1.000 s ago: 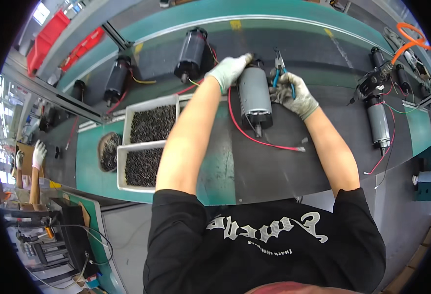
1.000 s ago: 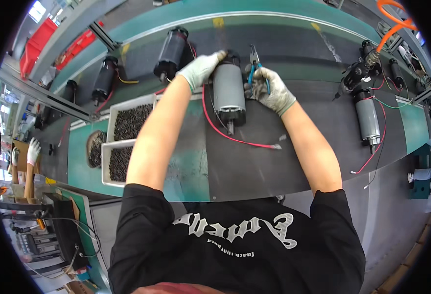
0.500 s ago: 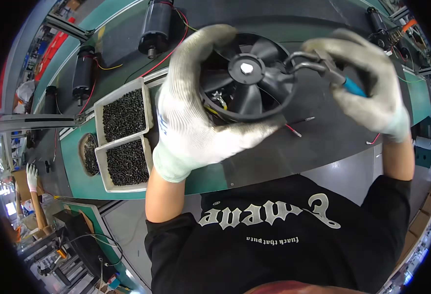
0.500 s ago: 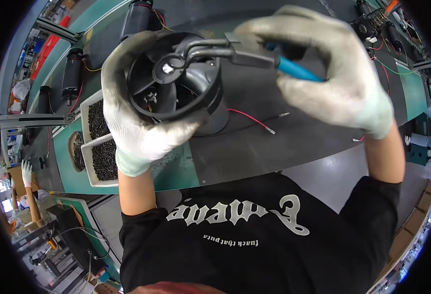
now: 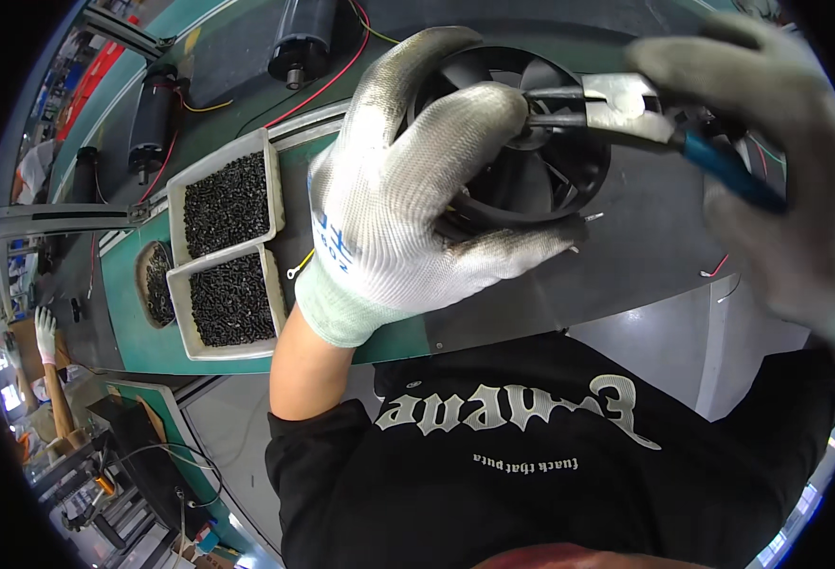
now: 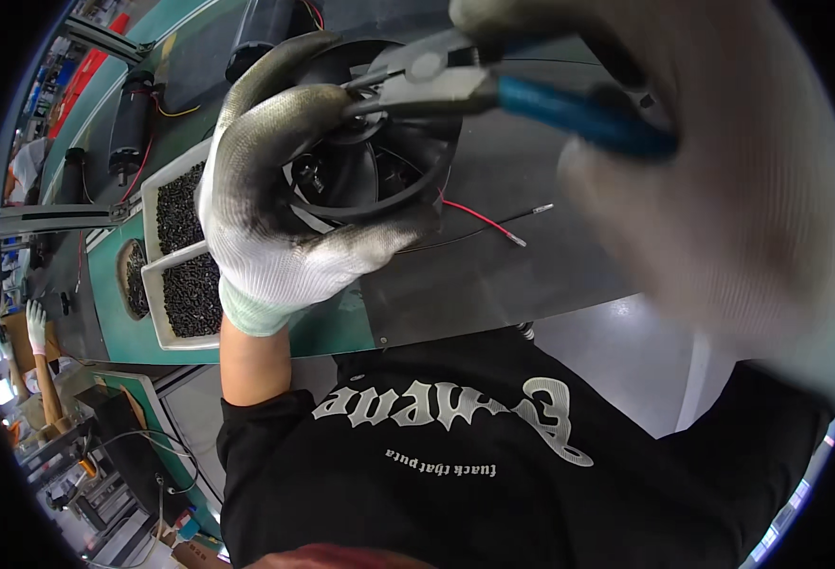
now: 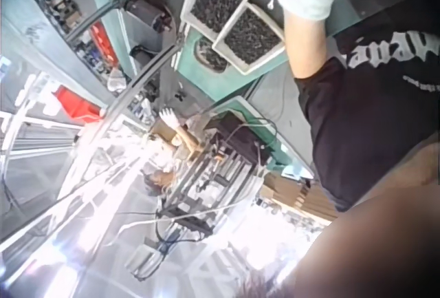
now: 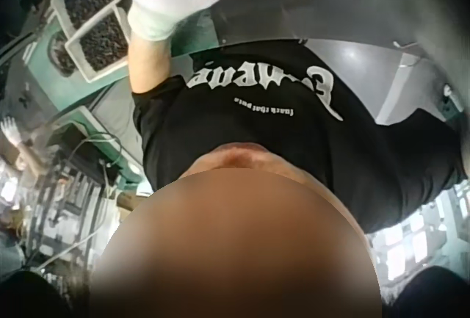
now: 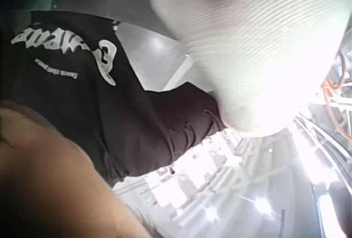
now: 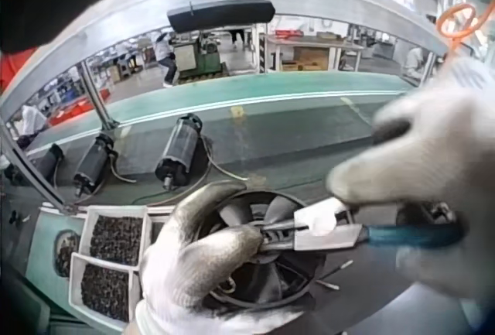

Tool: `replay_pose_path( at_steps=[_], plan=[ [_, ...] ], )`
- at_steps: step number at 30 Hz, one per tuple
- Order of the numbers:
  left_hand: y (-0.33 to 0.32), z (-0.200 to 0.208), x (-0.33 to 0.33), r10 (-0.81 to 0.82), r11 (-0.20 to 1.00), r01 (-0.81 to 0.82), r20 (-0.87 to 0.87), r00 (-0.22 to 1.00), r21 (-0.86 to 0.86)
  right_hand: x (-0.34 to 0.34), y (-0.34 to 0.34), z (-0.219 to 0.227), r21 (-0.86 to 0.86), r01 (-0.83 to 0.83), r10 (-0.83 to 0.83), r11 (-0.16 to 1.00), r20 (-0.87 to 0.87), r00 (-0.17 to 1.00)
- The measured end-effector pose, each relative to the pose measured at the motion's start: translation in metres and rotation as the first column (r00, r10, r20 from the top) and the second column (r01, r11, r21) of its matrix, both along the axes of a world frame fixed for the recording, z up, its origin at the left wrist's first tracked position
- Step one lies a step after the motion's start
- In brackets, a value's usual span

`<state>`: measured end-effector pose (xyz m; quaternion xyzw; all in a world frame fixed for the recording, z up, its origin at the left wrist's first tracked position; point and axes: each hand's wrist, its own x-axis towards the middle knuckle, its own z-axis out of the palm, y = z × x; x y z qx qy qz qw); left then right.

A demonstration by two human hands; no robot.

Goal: Assemble cooling fans onto electric motors at a factory assembly line using pliers and an electric screwdriver.

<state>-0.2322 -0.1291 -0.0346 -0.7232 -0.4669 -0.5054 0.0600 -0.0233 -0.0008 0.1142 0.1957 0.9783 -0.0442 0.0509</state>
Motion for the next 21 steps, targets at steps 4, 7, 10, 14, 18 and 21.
replay_pose_path(
  at_steps=[4,7,10,14,18,21],
  plan=[
    [-0.004,-0.003,0.001,-0.103,0.989,0.106,0.037,0.994,-0.108,-0.034,0.005,0.007,0.143,-0.164,0.179,0.976,-0.095,0.979],
    [-0.006,-0.010,-0.004,-0.074,0.995,0.079,0.103,0.992,-0.052,-0.023,0.037,-0.063,0.061,-0.154,0.162,0.986,-0.550,0.819],
    [-0.009,-0.010,0.003,-0.128,0.992,0.128,0.124,0.984,0.013,0.013,0.090,-0.148,0.188,0.129,0.008,0.974,-0.595,0.804],
    [0.000,-0.013,0.006,-0.155,0.986,0.165,0.219,0.963,-0.030,0.057,0.090,-0.247,0.072,0.290,-0.210,0.954,-0.529,0.822],
    [0.015,0.002,0.042,0.268,0.955,-0.261,0.033,0.963,-0.141,0.009,-0.043,-0.235,-0.768,-0.133,-0.572,0.626,-0.568,0.591],
    [0.032,0.020,0.068,0.456,0.777,-0.508,-0.225,0.861,-0.371,-0.015,-0.053,-0.271,-0.807,-0.484,-0.755,0.340,-0.540,0.371]
  ],
)
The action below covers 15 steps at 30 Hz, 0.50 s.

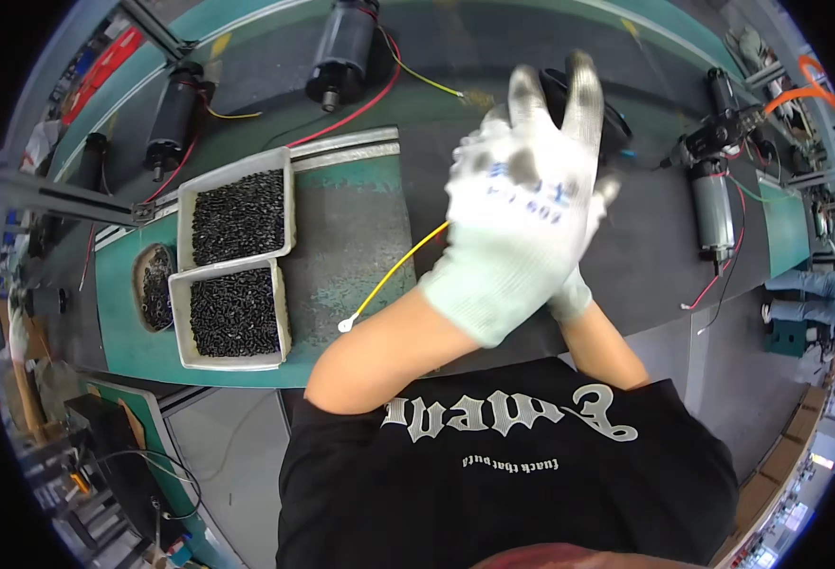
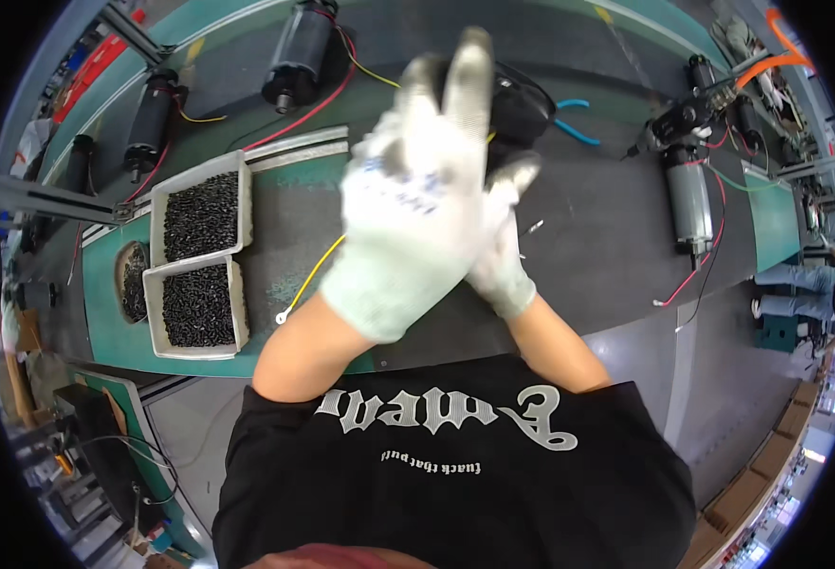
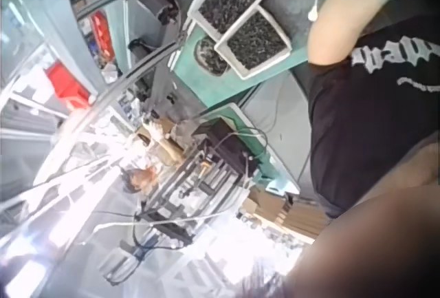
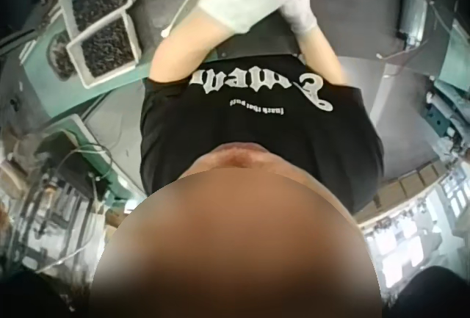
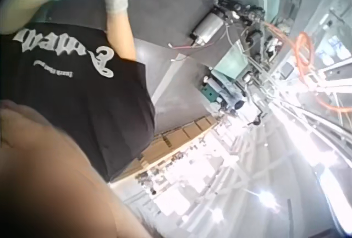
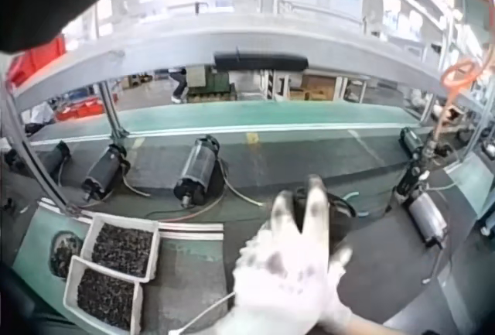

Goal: Assemble cooling fans onto electric motors at a factory assembly line using pliers and an electric screwdriver.

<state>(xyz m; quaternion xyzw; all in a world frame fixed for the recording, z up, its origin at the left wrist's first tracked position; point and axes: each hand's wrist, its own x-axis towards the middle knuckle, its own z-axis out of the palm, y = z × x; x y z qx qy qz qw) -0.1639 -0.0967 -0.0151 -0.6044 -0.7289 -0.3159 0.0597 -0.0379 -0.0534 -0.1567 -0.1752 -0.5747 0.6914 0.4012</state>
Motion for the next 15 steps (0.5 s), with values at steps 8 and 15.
replay_pose_path(
  at_steps=[8,15],
  plan=[
    [0.012,-0.079,-0.043,-0.106,0.994,0.092,0.525,0.844,0.052,-0.035,0.190,0.026,0.253,0.079,-0.168,0.964,0.350,0.922],
    [-0.050,-0.094,-0.032,-0.297,0.914,0.404,0.744,0.598,0.041,-0.092,0.382,0.048,0.489,-0.255,-0.504,0.834,0.864,0.007]
  ],
)
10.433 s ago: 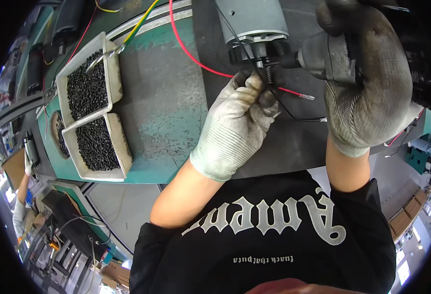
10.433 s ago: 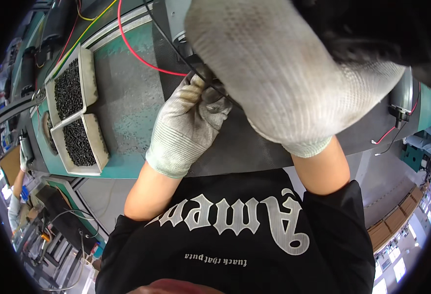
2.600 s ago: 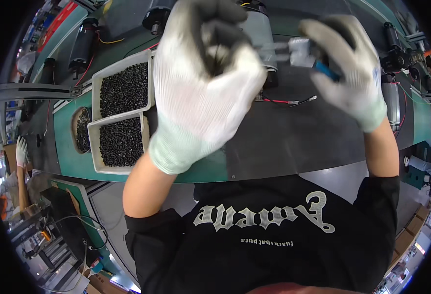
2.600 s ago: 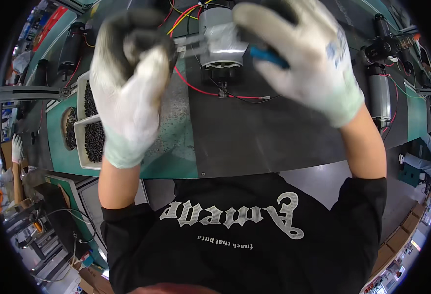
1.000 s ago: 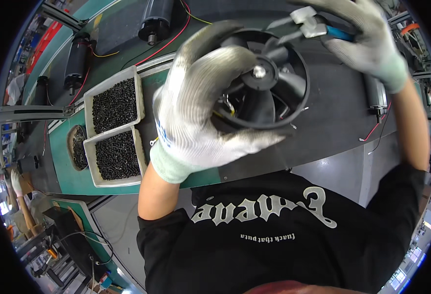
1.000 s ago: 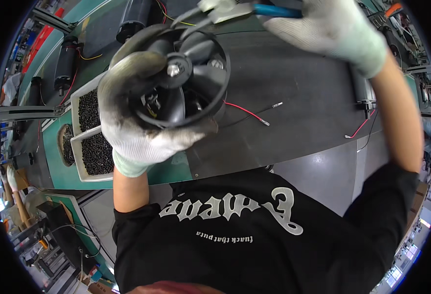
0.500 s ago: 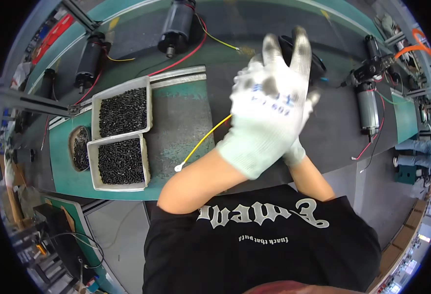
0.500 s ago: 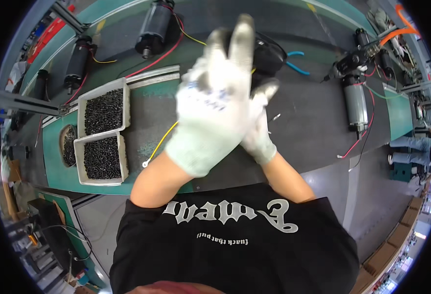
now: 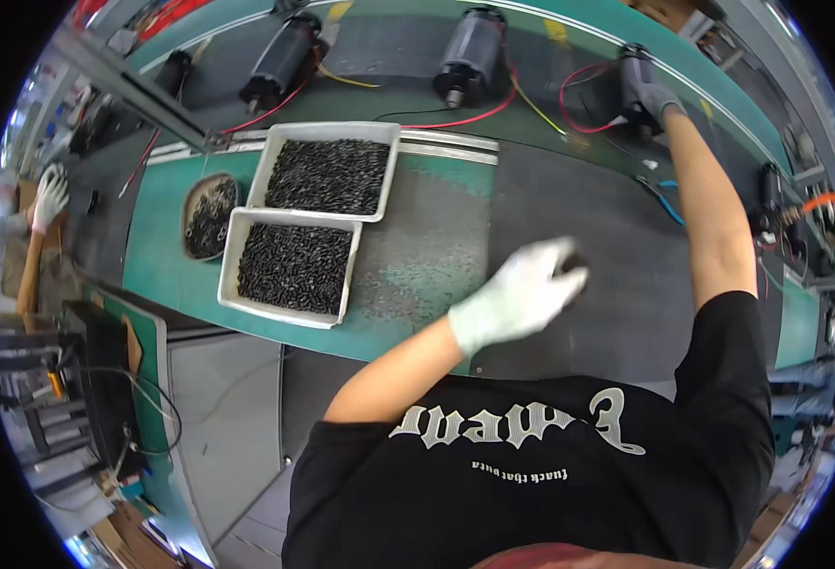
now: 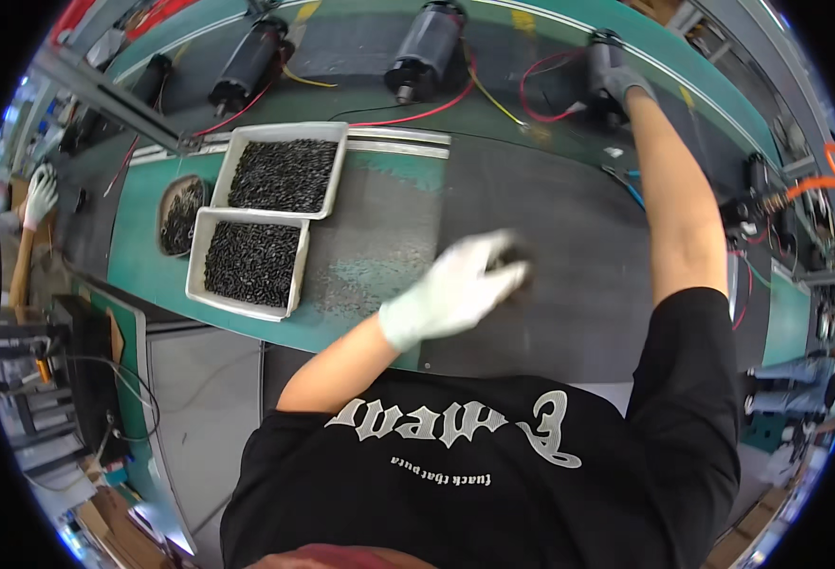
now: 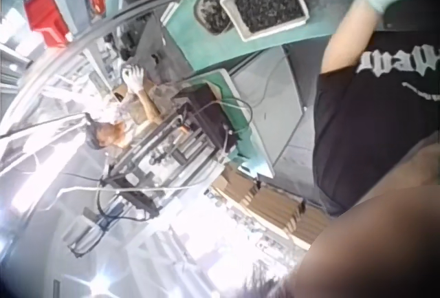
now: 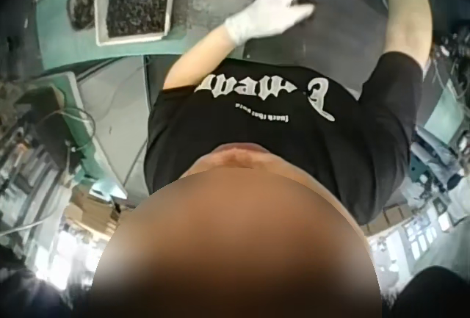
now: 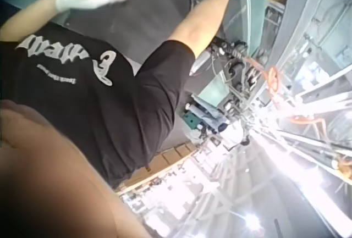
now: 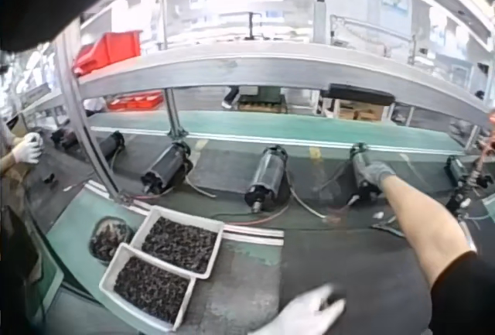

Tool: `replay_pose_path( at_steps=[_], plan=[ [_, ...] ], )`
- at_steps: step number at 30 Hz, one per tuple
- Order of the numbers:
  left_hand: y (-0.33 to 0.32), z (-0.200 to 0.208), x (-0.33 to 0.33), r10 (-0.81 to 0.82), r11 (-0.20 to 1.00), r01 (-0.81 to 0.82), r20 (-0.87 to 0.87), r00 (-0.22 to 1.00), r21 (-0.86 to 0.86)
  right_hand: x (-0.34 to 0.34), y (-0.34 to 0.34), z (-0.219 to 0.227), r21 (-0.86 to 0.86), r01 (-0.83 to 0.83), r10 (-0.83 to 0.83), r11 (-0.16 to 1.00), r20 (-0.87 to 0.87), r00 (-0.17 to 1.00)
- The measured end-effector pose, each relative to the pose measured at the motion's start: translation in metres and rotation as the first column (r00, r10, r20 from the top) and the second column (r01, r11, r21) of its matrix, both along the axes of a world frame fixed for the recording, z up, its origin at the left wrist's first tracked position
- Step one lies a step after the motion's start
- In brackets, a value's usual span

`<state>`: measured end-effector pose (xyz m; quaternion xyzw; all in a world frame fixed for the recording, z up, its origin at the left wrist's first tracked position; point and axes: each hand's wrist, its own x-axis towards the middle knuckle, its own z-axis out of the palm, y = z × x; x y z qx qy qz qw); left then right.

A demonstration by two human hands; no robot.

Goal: Assemble cooling fans onto electric motors at a factory assembly line using pliers and an electric screwdriver.

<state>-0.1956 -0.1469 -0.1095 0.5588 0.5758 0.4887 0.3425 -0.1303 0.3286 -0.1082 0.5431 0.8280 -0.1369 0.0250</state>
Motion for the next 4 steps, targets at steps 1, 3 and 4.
replay_pose_path(
  at_steps=[1,3,4],
  plan=[
    [-0.021,0.000,-0.002,-0.036,0.994,0.038,0.024,0.999,-0.100,-0.022,-0.008,0.013,-0.011,-0.034,0.034,0.999,0.008,0.999],
    [-0.069,-0.009,-0.009,0.009,0.955,0.042,0.170,0.985,-0.294,-0.059,-0.063,0.032,0.340,-0.116,0.125,0.933,-0.006,0.992],
    [-0.089,-0.008,-0.018,0.024,0.922,0.076,0.252,0.967,-0.379,-0.078,-0.079,0.026,0.506,-0.235,0.232,0.830,0.069,0.970]
  ],
)
